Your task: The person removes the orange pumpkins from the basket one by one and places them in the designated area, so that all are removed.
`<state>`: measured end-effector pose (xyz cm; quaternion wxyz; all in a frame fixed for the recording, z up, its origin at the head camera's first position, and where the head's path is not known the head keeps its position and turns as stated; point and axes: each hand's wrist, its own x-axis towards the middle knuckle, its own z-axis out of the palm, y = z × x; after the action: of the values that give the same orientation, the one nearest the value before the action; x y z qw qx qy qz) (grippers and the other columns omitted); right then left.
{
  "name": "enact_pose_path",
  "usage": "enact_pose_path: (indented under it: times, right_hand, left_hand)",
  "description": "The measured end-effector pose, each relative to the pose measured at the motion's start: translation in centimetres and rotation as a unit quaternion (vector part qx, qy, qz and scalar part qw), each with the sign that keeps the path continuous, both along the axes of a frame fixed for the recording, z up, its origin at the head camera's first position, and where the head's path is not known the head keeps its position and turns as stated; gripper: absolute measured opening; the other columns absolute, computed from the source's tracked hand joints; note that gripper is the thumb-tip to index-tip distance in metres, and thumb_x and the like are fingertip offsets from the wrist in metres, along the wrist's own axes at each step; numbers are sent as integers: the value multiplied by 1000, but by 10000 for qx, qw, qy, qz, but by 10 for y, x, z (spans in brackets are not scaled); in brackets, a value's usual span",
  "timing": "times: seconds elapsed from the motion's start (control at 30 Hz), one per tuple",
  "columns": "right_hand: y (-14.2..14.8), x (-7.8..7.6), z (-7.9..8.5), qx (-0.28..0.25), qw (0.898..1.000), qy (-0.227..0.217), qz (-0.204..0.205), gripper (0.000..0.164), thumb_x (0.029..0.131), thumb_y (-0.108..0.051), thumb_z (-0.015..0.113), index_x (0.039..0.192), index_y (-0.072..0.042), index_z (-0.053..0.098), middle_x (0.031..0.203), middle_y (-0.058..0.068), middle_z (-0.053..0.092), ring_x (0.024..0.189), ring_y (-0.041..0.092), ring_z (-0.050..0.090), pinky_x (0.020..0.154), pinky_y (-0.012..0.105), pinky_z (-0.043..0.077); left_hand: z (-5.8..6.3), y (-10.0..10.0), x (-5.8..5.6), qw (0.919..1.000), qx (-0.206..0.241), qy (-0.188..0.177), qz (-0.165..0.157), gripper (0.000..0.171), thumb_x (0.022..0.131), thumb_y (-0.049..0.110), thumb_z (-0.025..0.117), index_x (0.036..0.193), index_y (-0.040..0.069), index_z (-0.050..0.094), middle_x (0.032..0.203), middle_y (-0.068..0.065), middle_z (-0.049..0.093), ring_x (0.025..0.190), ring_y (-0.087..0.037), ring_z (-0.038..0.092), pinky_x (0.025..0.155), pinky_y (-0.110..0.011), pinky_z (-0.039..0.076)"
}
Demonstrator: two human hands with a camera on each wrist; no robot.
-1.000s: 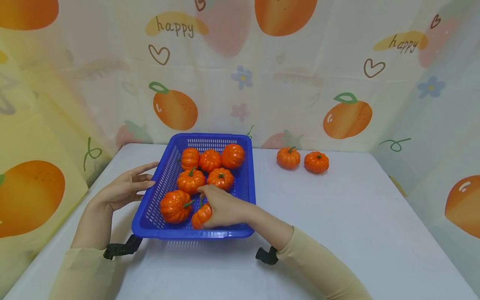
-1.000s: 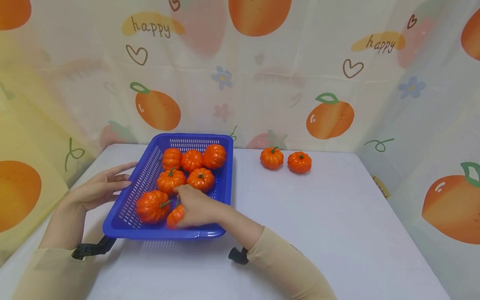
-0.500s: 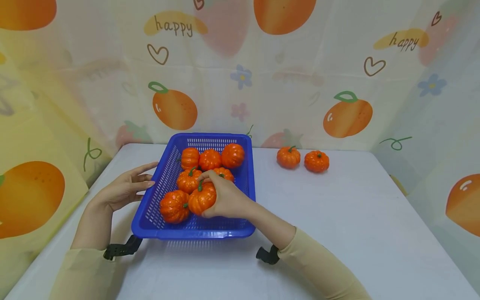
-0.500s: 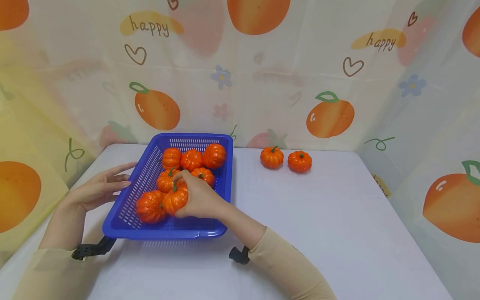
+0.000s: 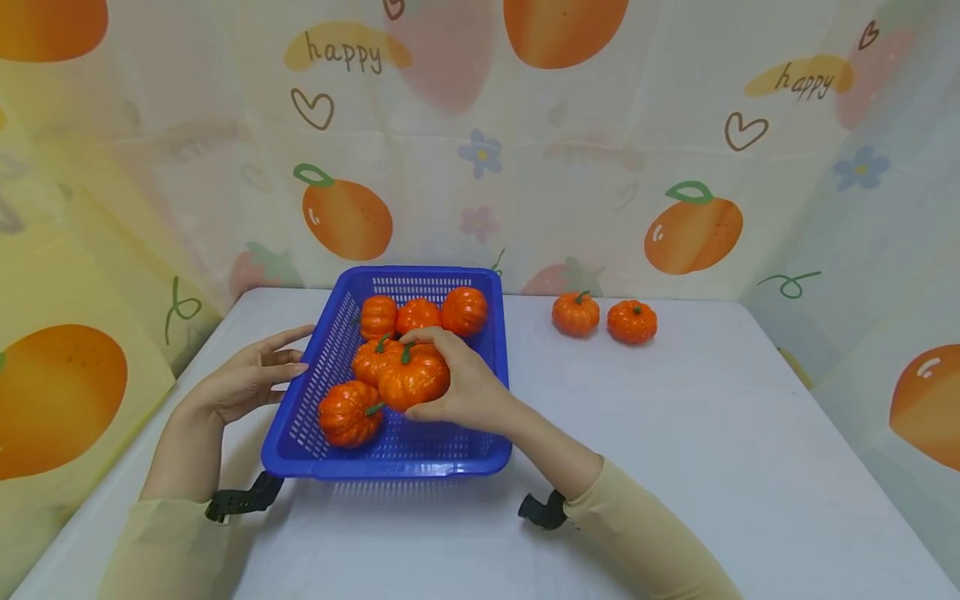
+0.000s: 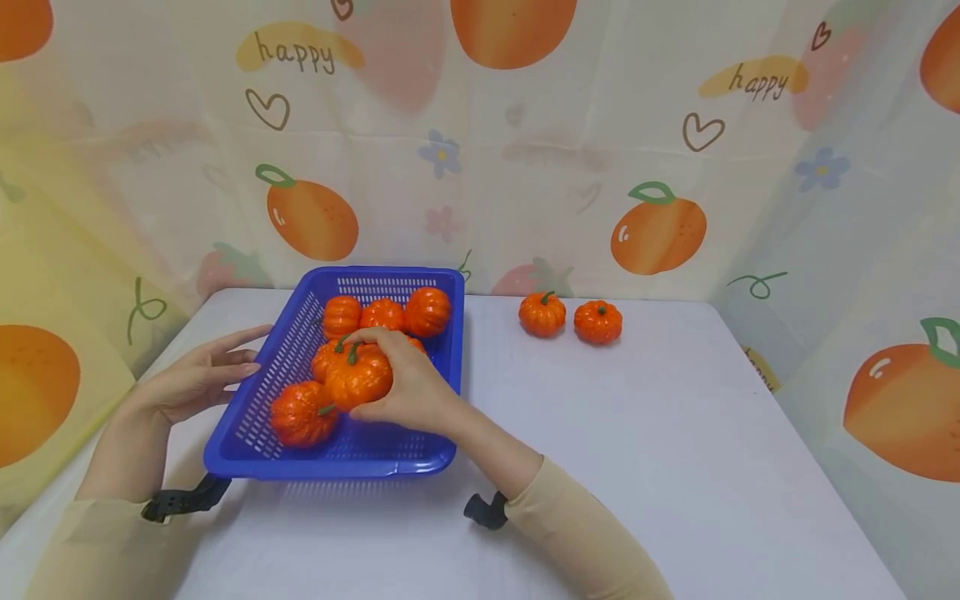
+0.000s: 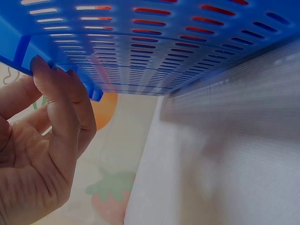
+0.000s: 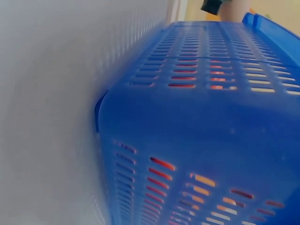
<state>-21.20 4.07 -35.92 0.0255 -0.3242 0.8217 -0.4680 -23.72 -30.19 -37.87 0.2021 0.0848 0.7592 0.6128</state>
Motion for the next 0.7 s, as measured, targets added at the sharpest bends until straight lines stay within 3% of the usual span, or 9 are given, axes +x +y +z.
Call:
enact_pose_path:
  times: [0.37,0.7]
  right_hand:
    - [25,0,4,-125,9992,-158,-338,76,72,-25,88,137,-29,48,144,-4,48,134,21,47,111,54,42]
    - [69,-14,3,-615,9944,-112,-849,78,76,-24,85,141,-36,45,150,-3,43,138,24,43,108,56,44]
  left_hand:
    - [-1,-1,0,10000,-3,-35,16,70,102,13,52,160,14,13,103,10,62,94,-7,65,83,-32,57]
    - [0,-1,0,10000,-34,-48,38,70,102,13,52,160,15,13,104,10,62,95,-7,65,84,-32,57]
